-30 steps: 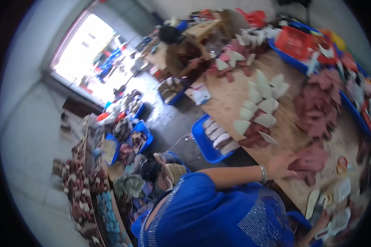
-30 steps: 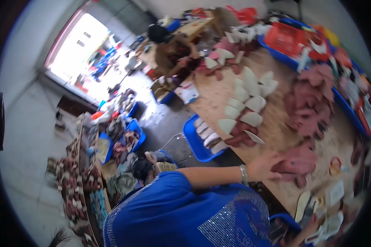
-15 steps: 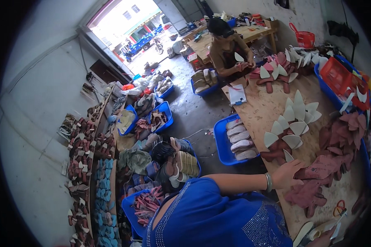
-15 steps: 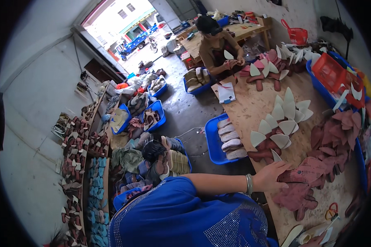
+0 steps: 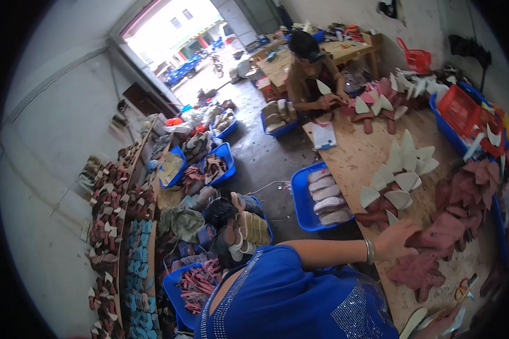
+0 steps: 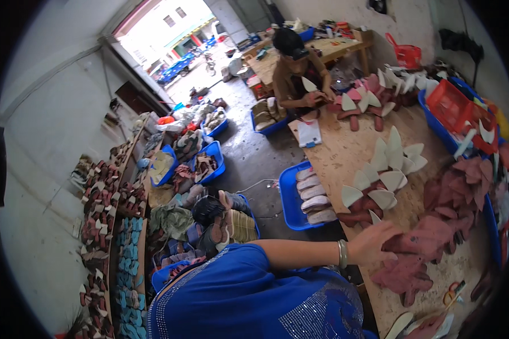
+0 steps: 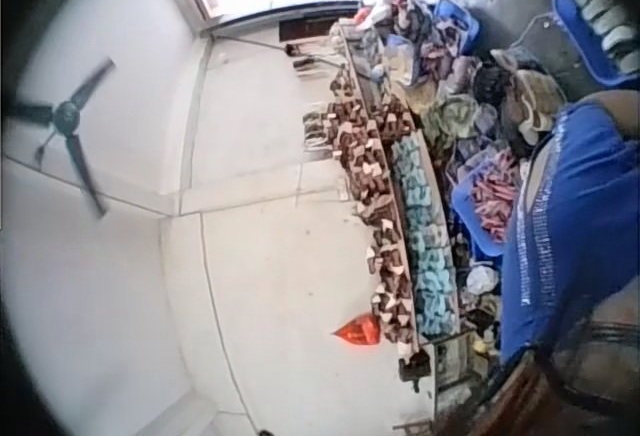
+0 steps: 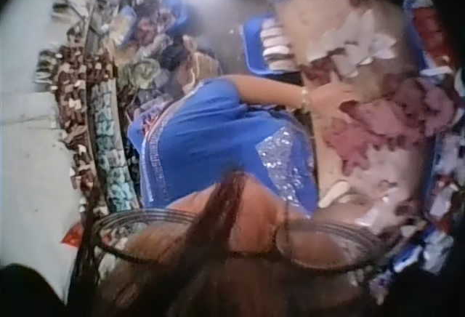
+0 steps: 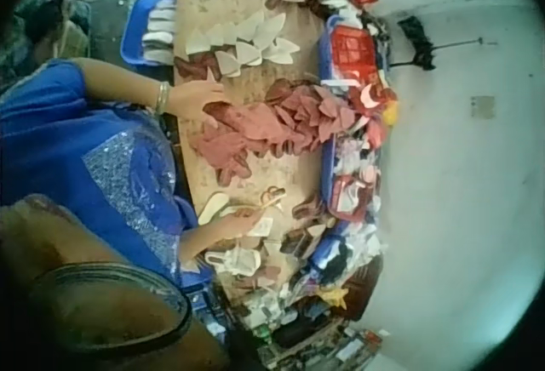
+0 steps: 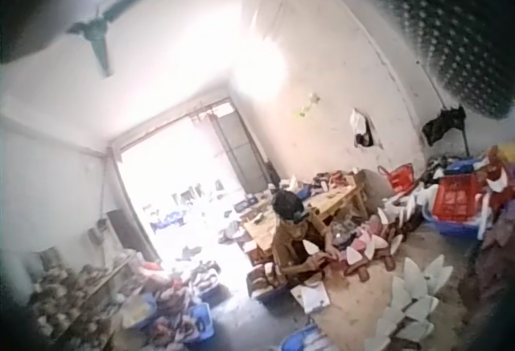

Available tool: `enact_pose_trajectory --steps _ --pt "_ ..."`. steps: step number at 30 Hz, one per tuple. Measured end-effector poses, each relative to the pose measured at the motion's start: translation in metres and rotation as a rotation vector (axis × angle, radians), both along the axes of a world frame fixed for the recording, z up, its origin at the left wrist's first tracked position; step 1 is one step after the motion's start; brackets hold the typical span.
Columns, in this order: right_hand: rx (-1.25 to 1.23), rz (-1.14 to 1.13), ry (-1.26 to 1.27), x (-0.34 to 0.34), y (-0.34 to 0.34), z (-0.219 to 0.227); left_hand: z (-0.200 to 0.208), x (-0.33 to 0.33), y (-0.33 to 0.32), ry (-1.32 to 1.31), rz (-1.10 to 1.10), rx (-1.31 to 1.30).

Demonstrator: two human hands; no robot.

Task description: The person assembles slipper components by applying adhesive to the sole and attaching a fabric upper. They repeatedly pick up a sole, apply glue with a brush, place a fabric piece on top, and press it down before moving the finished unit aside. The process is repeated for multiple units throughout the clip.

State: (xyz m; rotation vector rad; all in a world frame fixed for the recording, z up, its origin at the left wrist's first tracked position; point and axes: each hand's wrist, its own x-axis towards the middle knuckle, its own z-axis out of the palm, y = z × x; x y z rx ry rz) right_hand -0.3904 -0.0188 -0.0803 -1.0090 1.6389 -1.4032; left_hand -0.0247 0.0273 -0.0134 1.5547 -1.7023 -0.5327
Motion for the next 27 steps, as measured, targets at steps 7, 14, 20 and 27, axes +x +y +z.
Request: enact_pose_trajectory --steps 7,14,20,27 --pt "-0.005 0.007 -0.353 0.003 -0.010 -0.017 -0.002 0.021 -0.013 -0.129 0.078 -0.139" --pt "-0.251 0.401 0.030 0.077 0.028 0.055 0.016 0.031 0.000 -0.213 0.060 -0.206" --pt "-0.394 0.571 0.365 0.105 0.047 0.091 0.008 0.023 0.002 -0.211 0.003 -0.216" --pt "-0.390 0.461 0.481 0.101 0.034 0.092 0.001 0.027 -0.003 -0.134 -0.108 -0.229"
